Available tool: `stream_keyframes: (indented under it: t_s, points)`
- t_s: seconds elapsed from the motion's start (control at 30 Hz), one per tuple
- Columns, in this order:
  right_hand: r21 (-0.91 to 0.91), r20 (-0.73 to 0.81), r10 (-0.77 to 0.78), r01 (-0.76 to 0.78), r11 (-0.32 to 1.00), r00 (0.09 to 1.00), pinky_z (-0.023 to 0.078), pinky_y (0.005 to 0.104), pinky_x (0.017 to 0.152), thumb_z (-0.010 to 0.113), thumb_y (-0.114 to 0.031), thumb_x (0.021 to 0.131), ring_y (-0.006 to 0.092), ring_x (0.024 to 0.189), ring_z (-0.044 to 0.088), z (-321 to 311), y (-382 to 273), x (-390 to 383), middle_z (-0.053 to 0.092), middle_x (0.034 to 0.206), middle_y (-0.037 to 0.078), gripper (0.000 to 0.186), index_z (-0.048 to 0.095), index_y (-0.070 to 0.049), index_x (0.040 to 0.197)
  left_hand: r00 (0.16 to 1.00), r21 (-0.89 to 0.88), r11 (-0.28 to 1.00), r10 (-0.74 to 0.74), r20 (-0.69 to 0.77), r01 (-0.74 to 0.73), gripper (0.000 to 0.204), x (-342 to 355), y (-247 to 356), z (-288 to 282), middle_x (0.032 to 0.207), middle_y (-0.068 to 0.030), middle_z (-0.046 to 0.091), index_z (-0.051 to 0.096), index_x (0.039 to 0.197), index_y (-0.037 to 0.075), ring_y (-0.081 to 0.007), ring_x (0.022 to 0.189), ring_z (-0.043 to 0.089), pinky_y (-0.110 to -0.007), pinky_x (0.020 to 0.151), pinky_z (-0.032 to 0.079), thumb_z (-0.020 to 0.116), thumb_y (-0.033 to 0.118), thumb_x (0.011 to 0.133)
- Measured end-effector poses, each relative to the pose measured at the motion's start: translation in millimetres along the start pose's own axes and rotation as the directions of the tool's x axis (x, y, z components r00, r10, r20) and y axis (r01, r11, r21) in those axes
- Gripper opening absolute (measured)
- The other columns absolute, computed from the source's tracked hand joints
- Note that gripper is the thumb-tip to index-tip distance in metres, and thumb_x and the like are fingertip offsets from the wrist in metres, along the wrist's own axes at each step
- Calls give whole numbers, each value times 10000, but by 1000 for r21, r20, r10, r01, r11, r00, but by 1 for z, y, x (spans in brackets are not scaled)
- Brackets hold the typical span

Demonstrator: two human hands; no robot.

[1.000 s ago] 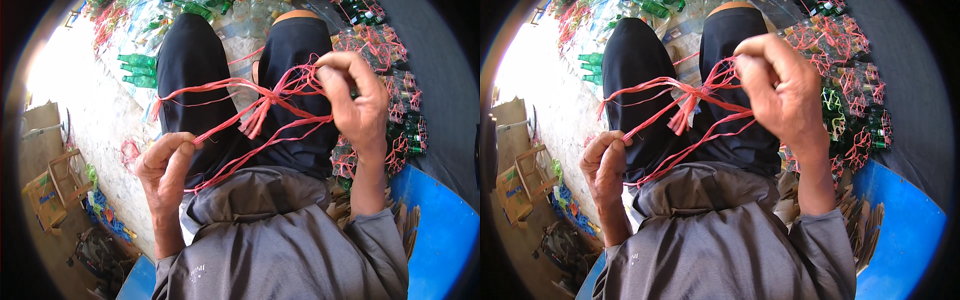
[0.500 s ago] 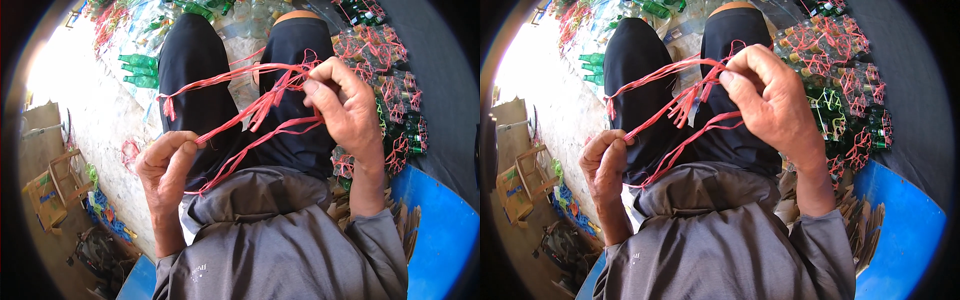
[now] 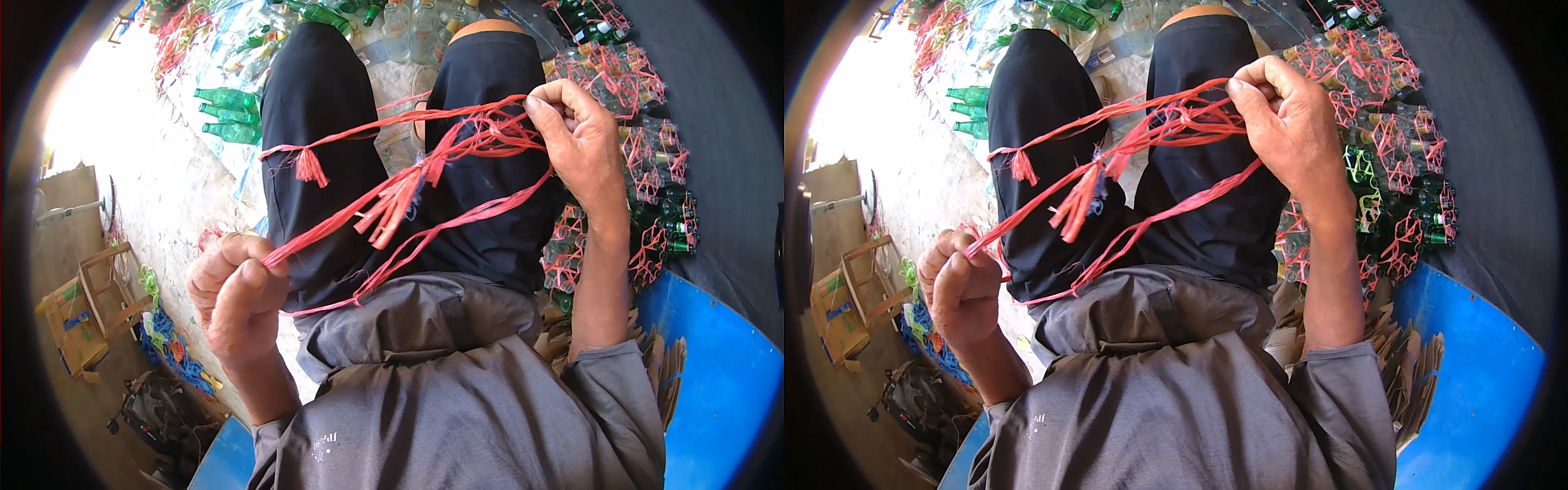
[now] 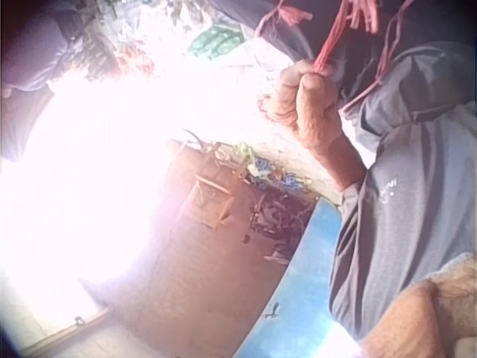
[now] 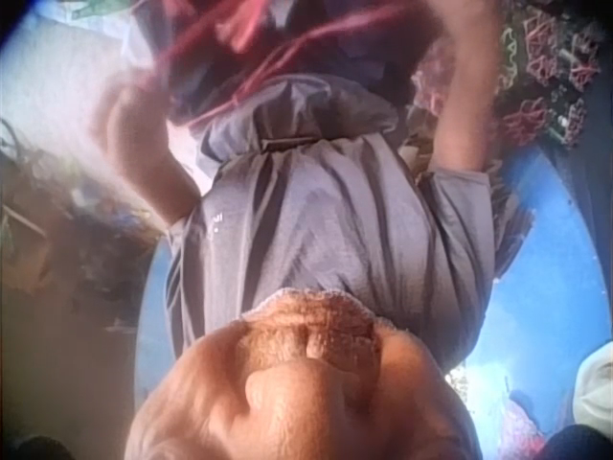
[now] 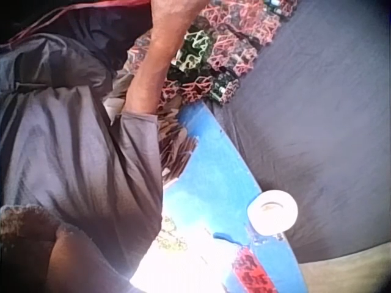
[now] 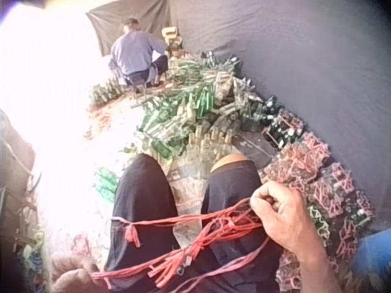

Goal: The person organizes and ties long lengths of red plastic cord into knotted bundles while sitting among glass bottles and other carrier materials.

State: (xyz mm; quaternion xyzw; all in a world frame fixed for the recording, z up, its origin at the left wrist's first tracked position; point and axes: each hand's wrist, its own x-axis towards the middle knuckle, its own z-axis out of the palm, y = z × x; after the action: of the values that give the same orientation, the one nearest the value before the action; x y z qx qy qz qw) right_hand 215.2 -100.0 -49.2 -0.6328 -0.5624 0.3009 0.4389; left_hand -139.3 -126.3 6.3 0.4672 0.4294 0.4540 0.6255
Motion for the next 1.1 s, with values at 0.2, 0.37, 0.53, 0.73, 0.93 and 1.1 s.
stream_keyframes:
  t_s: [0.2, 0.37, 0.53, 0.73, 0.93, 1.1]
  points:
    - [14, -69, -42, 43, 999, 997, 412, 201, 570, 644, -92, 944, 17, 641, 490, -9, 9, 6, 568, 699, -34, 109, 651, 15, 921, 984, -279, 960, 70, 165, -22, 105, 6, 5, -15, 517, 106, 255, 487, 919, -11, -8, 396, 191, -215, 379, 148, 470, 81, 964]
    - [-1, -110, -49, 49, 999, 993, 427, 202, 576, 645, -103, 952, 18, 650, 506, -21, 19, 12, 593, 728, -33, 110, 664, 5, 938, 978, -382, 920, 150, 146, -84, 152, 9, 18, -14, 503, 91, 294, 456, 799, 17, -16, 399, 206, -219, 400, 181, 475, 70, 941]
    - [62, -100, -13, 19, 998, 995, 439, 201, 585, 635, -102, 959, 19, 664, 528, -17, 15, 15, 612, 743, -27, 116, 665, 8, 938, 943, -506, 842, 298, 148, -186, 197, 8, 38, -18, 469, 83, 325, 423, 736, 120, -26, 358, 213, -215, 350, 188, 516, 6, 867]
    - [399, -22, 185, -161, 903, 983, 422, 183, 538, 627, -189, 953, 31, 629, 534, -27, 27, 18, 603, 763, -37, 166, 687, -49, 1017, 924, -541, 825, 321, 209, -164, 207, 13, 43, -18, 459, 81, 355, 448, 716, 129, -24, 349, 231, -203, 347, 210, 541, 17, 863]
    - [312, -103, 176, -136, 940, 979, 479, 225, 683, 637, -185, 938, 72, 768, 580, -25, 19, 20, 630, 851, 1, 211, 678, -25, 1070, 929, -546, 819, 322, 184, -176, 209, 12, 43, -17, 453, 73, 370, 457, 702, 119, -23, 342, 251, -201, 335, 215, 567, 37, 860]
    - [-272, -311, -305, 223, 936, 900, 478, 281, 856, 650, -47, 871, 134, 937, 603, -22, -27, 1, 660, 1030, 85, 266, 655, 16, 1130, 944, -342, 921, 264, 195, -187, 288, 13, 44, -3, 451, 27, 425, 470, 559, 118, -77, 333, 325, -261, 360, 251, 599, 93, 815]
